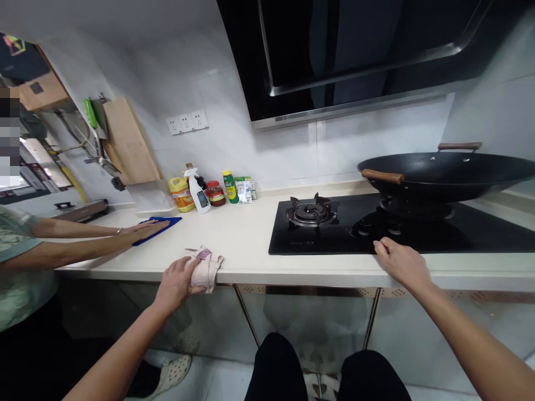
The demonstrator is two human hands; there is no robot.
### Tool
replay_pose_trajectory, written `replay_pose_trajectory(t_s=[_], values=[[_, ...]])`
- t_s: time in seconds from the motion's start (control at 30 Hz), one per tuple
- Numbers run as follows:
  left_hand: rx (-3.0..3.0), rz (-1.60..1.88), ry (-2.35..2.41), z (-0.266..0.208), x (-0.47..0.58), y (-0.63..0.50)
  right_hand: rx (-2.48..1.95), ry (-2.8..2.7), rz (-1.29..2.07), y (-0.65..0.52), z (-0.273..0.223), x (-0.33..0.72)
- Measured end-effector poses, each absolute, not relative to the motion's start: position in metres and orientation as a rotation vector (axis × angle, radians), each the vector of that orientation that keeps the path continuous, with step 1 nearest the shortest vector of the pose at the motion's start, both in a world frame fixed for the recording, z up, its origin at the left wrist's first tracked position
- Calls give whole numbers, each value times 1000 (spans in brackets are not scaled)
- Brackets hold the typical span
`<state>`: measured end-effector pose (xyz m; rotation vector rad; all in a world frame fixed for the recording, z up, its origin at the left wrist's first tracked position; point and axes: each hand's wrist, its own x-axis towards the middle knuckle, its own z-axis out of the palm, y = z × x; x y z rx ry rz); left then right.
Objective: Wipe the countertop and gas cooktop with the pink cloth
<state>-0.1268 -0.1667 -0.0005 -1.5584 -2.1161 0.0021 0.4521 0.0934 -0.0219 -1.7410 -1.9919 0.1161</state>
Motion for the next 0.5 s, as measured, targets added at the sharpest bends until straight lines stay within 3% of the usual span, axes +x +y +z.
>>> replay_pose_trajectory(t_s=[0.17,0.5], values=[[-1613,4,-2034,-1,-76,-146,-1788,-1999,95,86,-13,447],[-1984,-274,-1691,-32,181,-45,-1728,-1951,169,85,-9,448]])
